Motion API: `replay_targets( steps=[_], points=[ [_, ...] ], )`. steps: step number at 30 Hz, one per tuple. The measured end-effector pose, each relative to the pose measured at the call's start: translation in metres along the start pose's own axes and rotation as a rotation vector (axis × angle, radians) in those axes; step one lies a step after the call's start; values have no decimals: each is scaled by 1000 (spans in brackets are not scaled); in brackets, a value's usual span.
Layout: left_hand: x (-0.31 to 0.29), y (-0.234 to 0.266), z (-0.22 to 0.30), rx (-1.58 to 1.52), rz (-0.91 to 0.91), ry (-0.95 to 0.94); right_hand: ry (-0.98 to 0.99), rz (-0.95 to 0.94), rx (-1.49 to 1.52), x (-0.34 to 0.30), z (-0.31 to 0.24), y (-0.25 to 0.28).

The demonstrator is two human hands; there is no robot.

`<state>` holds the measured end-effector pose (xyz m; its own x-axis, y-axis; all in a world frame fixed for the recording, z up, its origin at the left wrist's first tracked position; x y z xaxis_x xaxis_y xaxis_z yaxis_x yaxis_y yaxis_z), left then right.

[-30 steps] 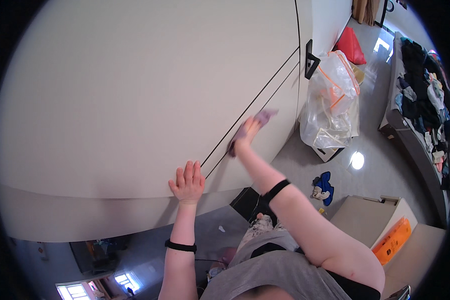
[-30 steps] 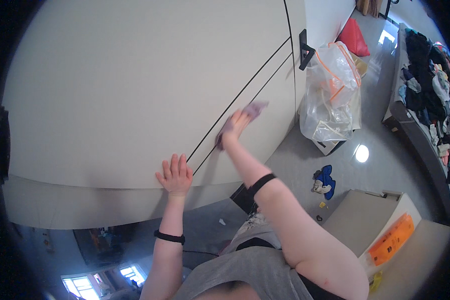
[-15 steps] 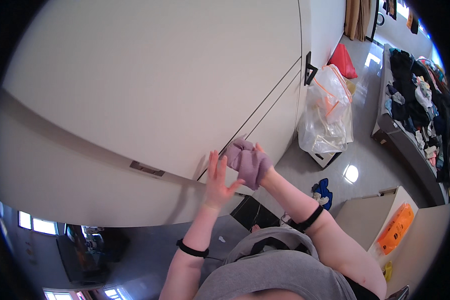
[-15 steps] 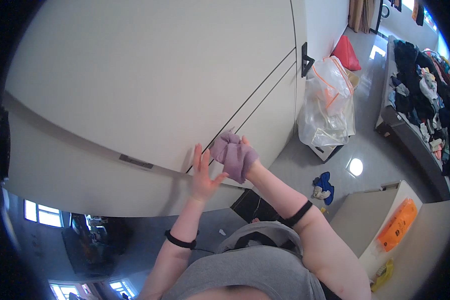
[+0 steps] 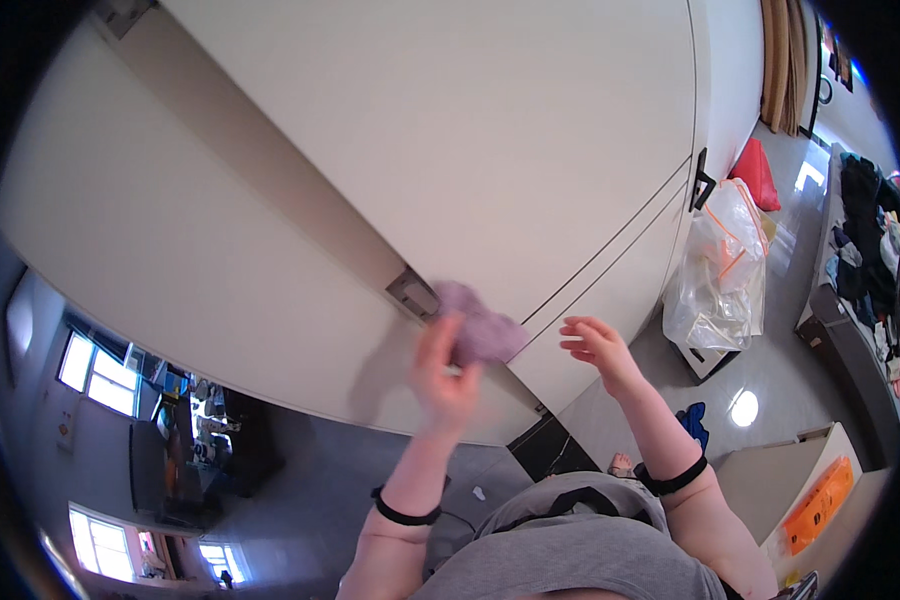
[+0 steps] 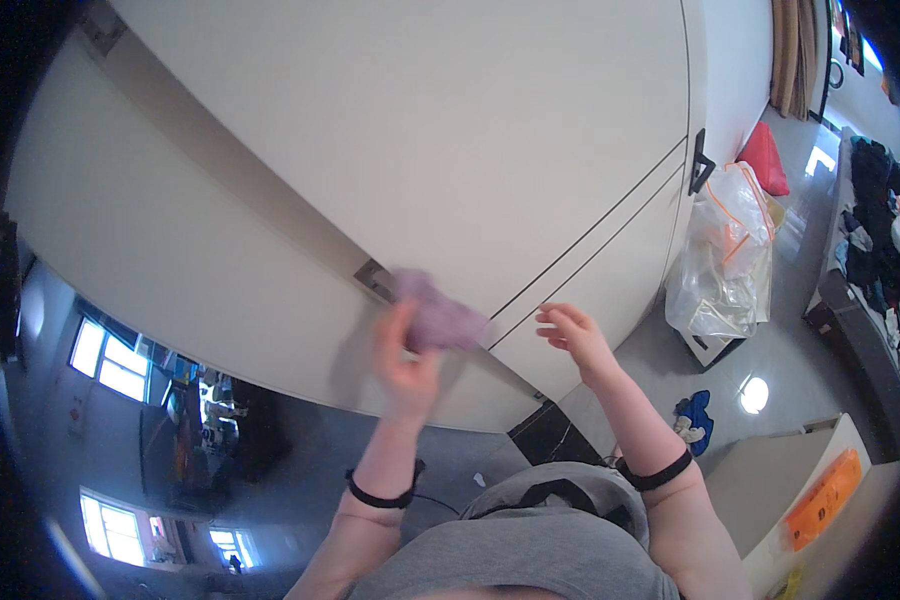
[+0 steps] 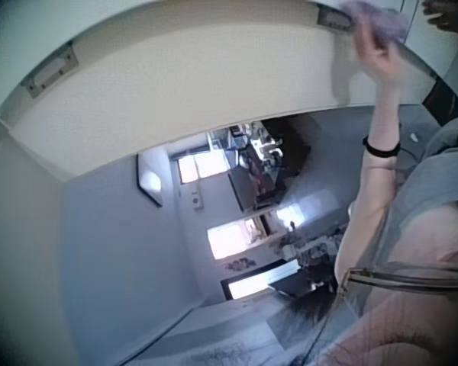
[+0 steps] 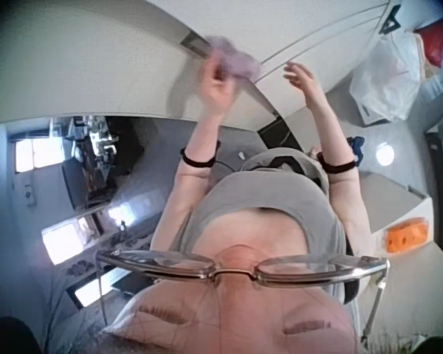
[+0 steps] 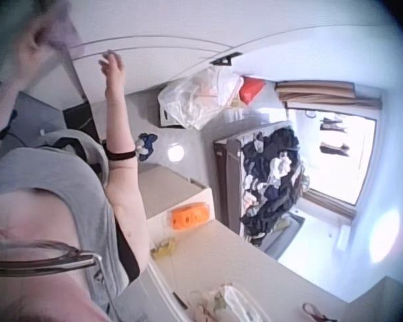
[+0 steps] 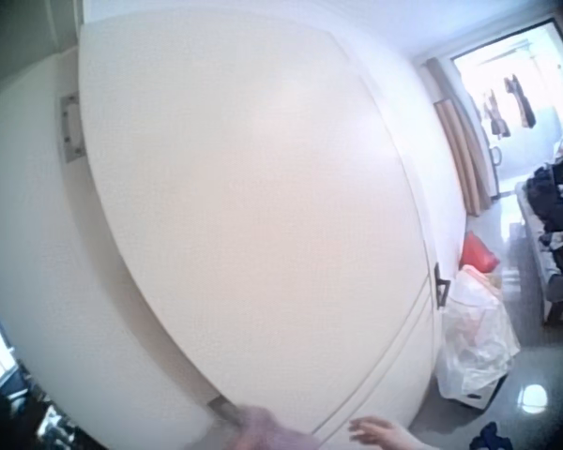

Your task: The person wipes a tiled floor with cloths, washes the cloths in a sink, and then uses a cloth to wipe down the exterior surface of a large wardrobe.

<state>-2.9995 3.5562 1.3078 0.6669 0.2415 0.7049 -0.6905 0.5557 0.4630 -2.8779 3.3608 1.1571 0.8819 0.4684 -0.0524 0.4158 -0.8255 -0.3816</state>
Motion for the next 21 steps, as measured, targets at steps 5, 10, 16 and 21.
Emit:
replay_targets(
  steps=[5, 10, 16, 21],
  points=[
    [82, 23, 39, 612, 311, -280, -22, 7, 57, 2, 6, -2],
    [86, -31, 13, 850, 322, -309, -79, -169, 51, 2, 14, -38],
    [-28, -82, -81, 954, 4, -336, -83, -129, 9, 0, 10, -27],
    [-43, -54, -100, 683, 91, -305, -101, -128, -32, 2, 12, -23]
  ],
)
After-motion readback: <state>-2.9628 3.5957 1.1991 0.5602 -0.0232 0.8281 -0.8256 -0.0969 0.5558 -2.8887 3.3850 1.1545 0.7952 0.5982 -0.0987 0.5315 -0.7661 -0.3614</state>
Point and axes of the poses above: each hand's wrist, its own x-axis towards the middle knuckle, its own y-axis out of the back of the hand, z = x × y, the point moved 5 cm from there along x, towards the middle knuckle, and after that the axes turned 8 degrees about y, right-handed, at the moved point
